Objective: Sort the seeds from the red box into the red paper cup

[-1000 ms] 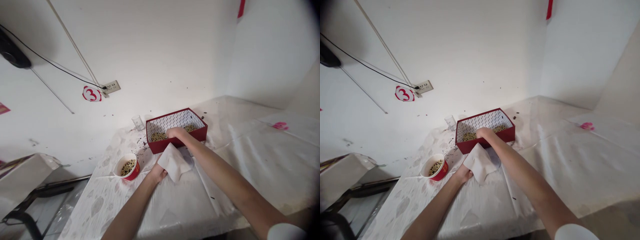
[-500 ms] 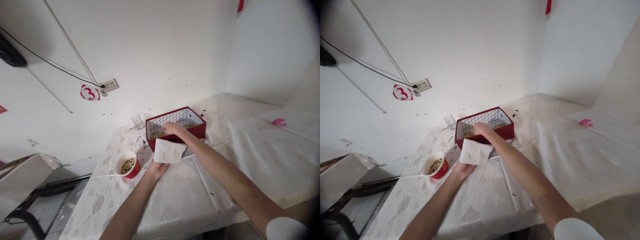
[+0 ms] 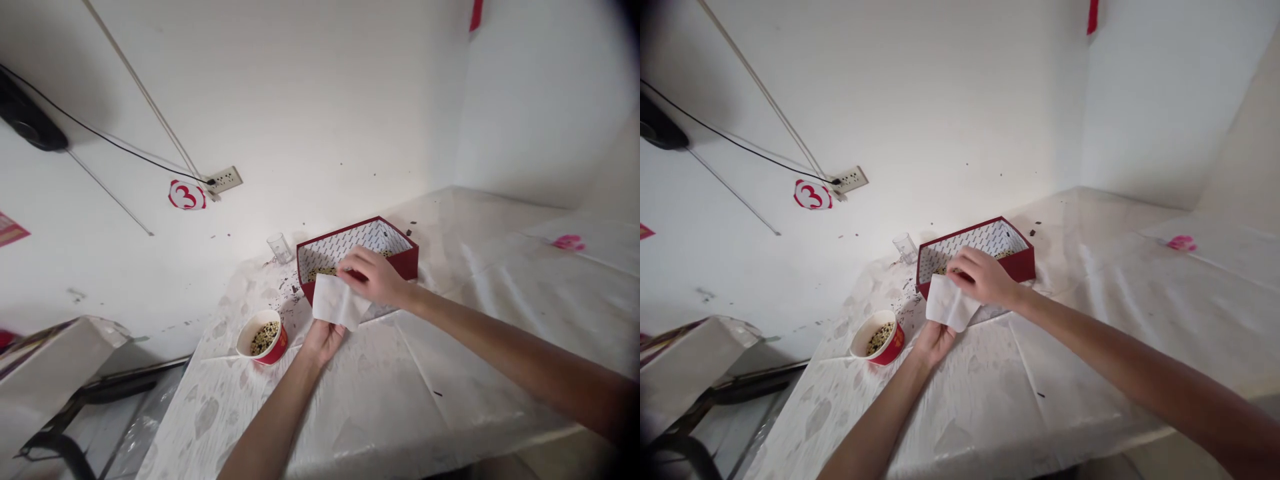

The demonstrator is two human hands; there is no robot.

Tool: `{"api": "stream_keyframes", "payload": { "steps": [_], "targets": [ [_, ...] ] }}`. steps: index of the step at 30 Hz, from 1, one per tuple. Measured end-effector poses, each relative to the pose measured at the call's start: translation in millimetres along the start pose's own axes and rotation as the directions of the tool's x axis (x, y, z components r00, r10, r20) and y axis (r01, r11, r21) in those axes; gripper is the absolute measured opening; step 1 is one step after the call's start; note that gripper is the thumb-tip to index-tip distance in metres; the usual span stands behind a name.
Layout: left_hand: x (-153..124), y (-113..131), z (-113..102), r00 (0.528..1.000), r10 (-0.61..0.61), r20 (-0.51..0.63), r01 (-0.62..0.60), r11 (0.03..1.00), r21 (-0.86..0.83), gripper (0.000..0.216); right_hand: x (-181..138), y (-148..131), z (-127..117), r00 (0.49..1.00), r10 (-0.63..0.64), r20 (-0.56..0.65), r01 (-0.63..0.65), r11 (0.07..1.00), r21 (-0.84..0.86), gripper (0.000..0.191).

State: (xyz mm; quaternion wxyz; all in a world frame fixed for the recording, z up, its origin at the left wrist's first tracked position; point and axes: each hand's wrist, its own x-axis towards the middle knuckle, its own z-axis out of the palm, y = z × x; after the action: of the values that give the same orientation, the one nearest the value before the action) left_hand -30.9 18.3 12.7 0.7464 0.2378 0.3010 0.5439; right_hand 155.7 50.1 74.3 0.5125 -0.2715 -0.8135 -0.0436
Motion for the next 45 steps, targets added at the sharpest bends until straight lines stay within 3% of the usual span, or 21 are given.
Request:
{"api": "stream_keyframes", "payload": {
  "steps": [3,6,10,17,23,27,32,37,40,45],
  "targets": [
    [3,-3,-4,0.999,0.023,-0.023,-0.023,1.0,-0.002,0.044,-42,-3,1,0.993,-0.094,-0.066,0.09,0.994,-0.06,0.009],
    [8,-8,-9,0.998,0.042,-0.054,-0.041,0.999,0.02,0.052,-60,-6,8,0.989,-0.013,-0.149,0.013,1.0,-0.004,0.014],
    [8,-12,-11,0.998,0.037,-0.045,-0.033,0.997,0.073,0.05,-59,-15,13,0.989,0.029,-0.143,-0.023,0.999,0.043,0.016],
    [0,-13,-1,0.993,0.015,0.116,-0.024,0.997,0.079,0.04,-59,-15,14,0.994,0.084,-0.069,-0.081,0.996,0.042,0.011],
    [-4,-5,4,0.976,-0.056,0.211,0.039,0.996,0.084,0.033,-57,-11,8,0.992,0.091,-0.086,-0.084,0.993,0.084,0.013],
    [-5,0,5,0.966,-0.027,0.258,0.011,0.998,0.063,0.035,-55,-12,4,0.986,0.116,-0.116,-0.101,0.987,0.129,0.014],
    [-5,3,2,0.969,-0.07,0.237,0.07,0.998,0.005,0.016,-53,-13,3,0.98,0.142,-0.14,-0.115,0.976,0.187,0.015],
    [-4,0,0,0.982,-0.096,0.16,0.1,0.995,-0.021,0.021,-52,-18,2,0.979,0.132,-0.154,-0.092,0.966,0.243,0.019],
    [-1,-4,-2,0.994,-0.04,0.1,0.039,0.999,0.017,0.028,-52,-22,2,0.985,0.118,-0.127,-0.085,0.966,0.244,0.015],
    [2,-10,-8,0.991,-0.085,0.104,0.076,0.993,0.09,0.029,-52,-24,2,0.987,0.119,-0.106,-0.087,0.96,0.268,0.012]
  ]
}}
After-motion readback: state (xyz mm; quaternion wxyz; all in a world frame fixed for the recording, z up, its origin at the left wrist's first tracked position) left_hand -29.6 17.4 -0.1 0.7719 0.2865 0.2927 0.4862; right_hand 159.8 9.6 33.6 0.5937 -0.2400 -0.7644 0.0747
